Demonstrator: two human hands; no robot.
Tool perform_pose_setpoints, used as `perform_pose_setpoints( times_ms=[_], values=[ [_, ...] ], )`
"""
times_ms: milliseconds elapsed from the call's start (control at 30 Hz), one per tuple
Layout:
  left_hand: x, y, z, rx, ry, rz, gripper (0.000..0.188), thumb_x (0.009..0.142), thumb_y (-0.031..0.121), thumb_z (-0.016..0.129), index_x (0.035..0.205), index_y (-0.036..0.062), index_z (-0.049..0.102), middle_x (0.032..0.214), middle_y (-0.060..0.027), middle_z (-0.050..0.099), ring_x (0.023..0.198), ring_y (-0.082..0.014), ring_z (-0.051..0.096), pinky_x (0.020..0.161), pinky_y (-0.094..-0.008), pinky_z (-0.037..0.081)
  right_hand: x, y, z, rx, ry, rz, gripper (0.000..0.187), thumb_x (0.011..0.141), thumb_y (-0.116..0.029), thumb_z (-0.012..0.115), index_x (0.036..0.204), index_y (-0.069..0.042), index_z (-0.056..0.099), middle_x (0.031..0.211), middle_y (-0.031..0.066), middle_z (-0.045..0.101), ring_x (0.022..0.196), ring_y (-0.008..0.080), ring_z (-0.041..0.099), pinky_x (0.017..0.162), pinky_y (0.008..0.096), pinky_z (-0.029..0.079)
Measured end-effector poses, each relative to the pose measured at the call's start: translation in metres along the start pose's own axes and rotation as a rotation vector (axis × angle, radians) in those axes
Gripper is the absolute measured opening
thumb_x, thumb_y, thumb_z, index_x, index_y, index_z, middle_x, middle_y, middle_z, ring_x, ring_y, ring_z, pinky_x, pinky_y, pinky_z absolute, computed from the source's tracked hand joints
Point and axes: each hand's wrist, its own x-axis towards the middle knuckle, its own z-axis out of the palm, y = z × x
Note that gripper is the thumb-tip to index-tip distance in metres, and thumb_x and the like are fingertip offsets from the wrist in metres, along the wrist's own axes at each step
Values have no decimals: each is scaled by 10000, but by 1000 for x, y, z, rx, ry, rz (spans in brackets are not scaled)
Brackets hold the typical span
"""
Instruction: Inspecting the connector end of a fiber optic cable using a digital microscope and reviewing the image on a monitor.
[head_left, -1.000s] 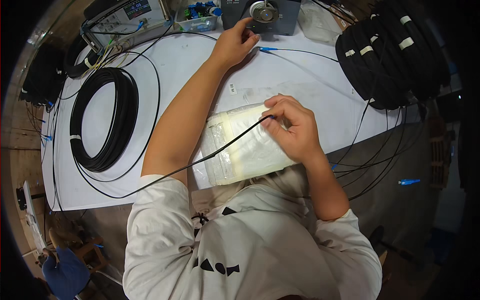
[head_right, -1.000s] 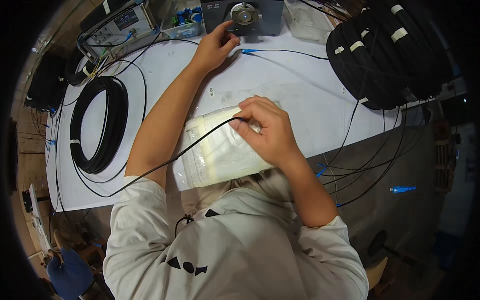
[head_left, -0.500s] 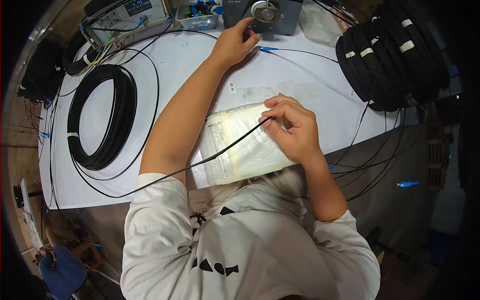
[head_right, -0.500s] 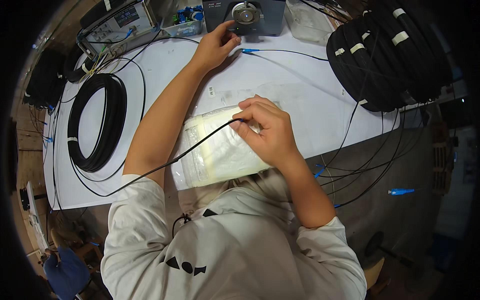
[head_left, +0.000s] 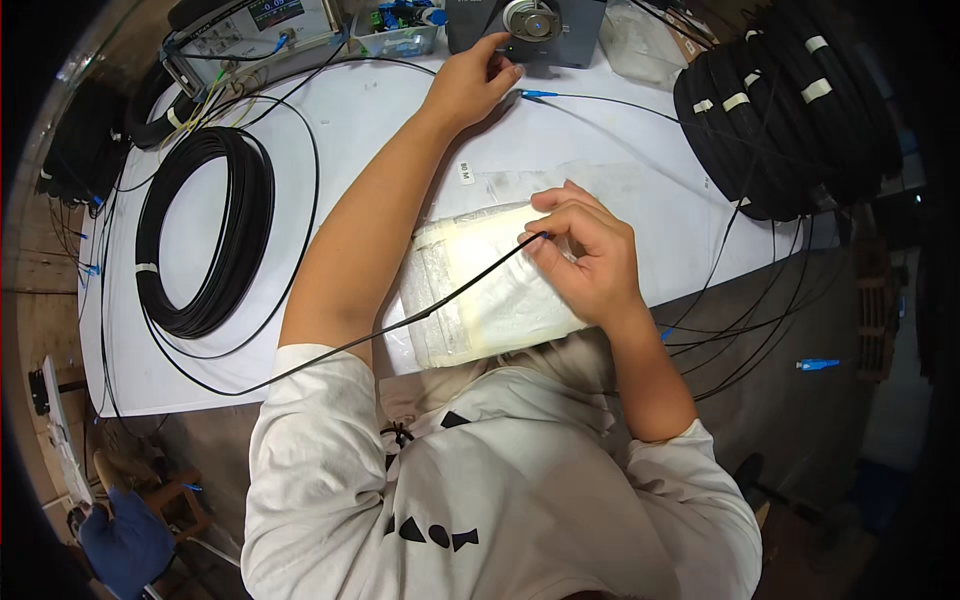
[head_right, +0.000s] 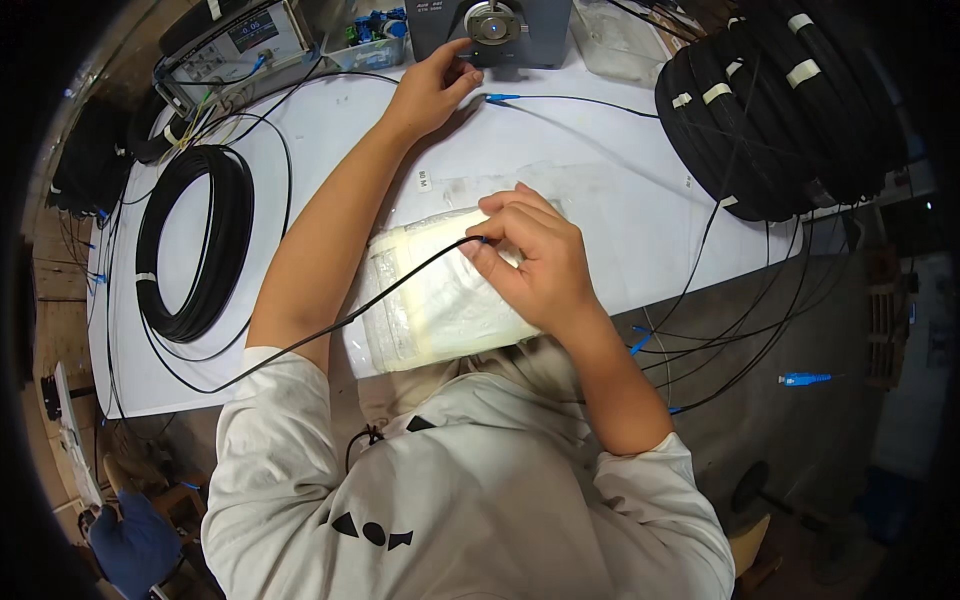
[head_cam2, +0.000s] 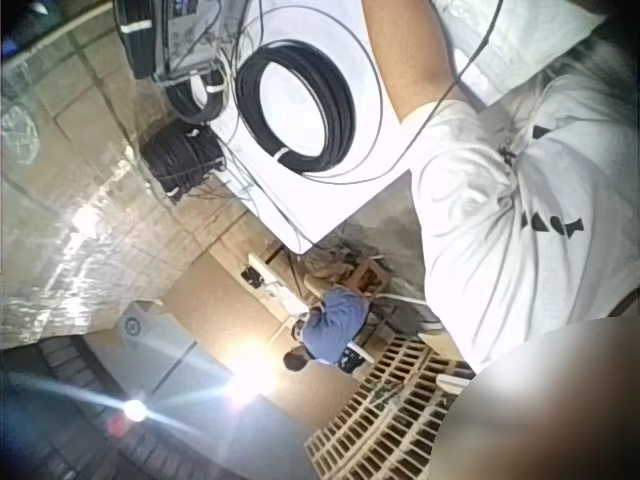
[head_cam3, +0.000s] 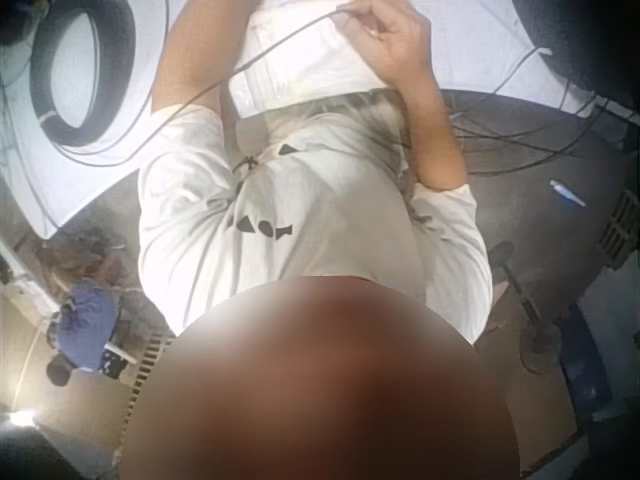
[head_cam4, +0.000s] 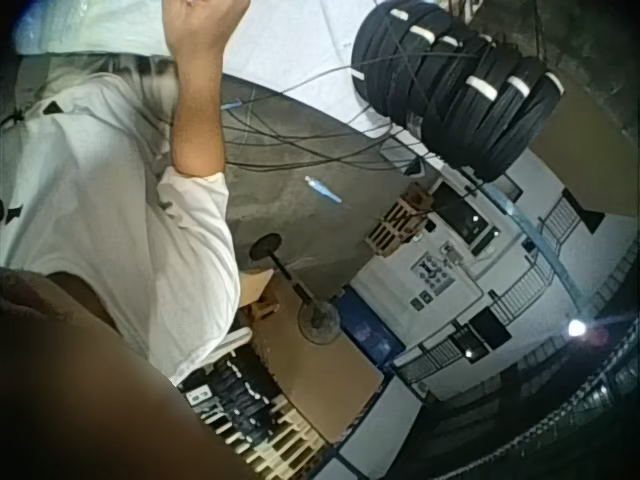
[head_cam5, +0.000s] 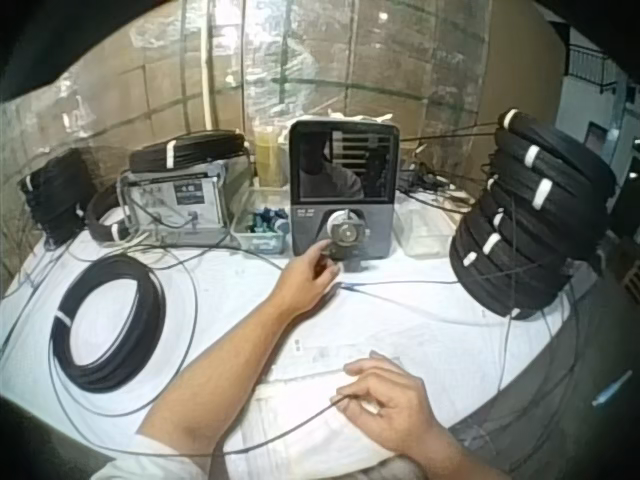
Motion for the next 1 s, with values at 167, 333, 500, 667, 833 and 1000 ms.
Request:
perform_pose_setpoints(
  times_ms=[167, 333, 500, 667, 833, 1000],
  values=[
    [-1, -3, 1, -15, 7, 11, 583, 954, 303, 729, 1443, 22, 583, 991, -87, 774, 920, -258, 743, 862, -364, 557, 0, -2, -3, 2, -61, -3, 106, 832, -102, 789, 888, -20, 750, 944, 143, 761, 1064, 299, 728, 1163, 559, 414],
    [-1, -3, 2, 6, 25, 9, 563, 960, 301, 721, 1439, 33, 591, 1009, -99, 772, 936, -272, 742, 875, -369, 558, 1, -5, -2, -25, -42, -26, 128, 849, -140, 821, 875, -48, 736, 843, 92, 720, 1022, 267, 719, 1162, 587, 394],
    [0, -8, 1, 25, 26, 9, 544, 966, 294, 709, 1438, 51, 594, 1039, -118, 775, 954, -291, 743, 882, -378, 558, 1, -3, 1, -38, 19, -33, 139, 845, -153, 829, 881, -52, 741, 854, 93, 725, 1029, 251, 723, 1158, 590, 400],
    [0, -5, 1, 7, 21, 15, 535, 966, 290, 708, 1431, 49, 600, 1030, -117, 774, 948, -290, 742, 875, -383, 557, 1, -1, 0, -42, 49, -9, 160, 851, -177, 833, 867, -48, 740, 871, 89, 735, 1007, 253, 723, 1151, 584, 411],
    [-1, -4, 2, 12, 20, 16, 539, 963, 294, 713, 1428, 44, 602, 1013, -106, 773, 941, -284, 741, 874, -380, 556, 0, -2, 0, -7, -24, -33, 163, 849, -180, 836, 868, -50, 739, 888, 90, 737, 980, 255, 723, 1144, 575, 416],
    [0, -8, 0, 28, 17, 14, 545, 962, 301, 717, 1427, 41, 603, 1025, -102, 778, 945, -282, 743, 875, -383, 558, 2, -6, 1, -68, 5, -59, 172, 844, -181, 842, 877, -47, 741, 904, 94, 738, 940, 259, 725, 1145, 579, 415]
  ],
)
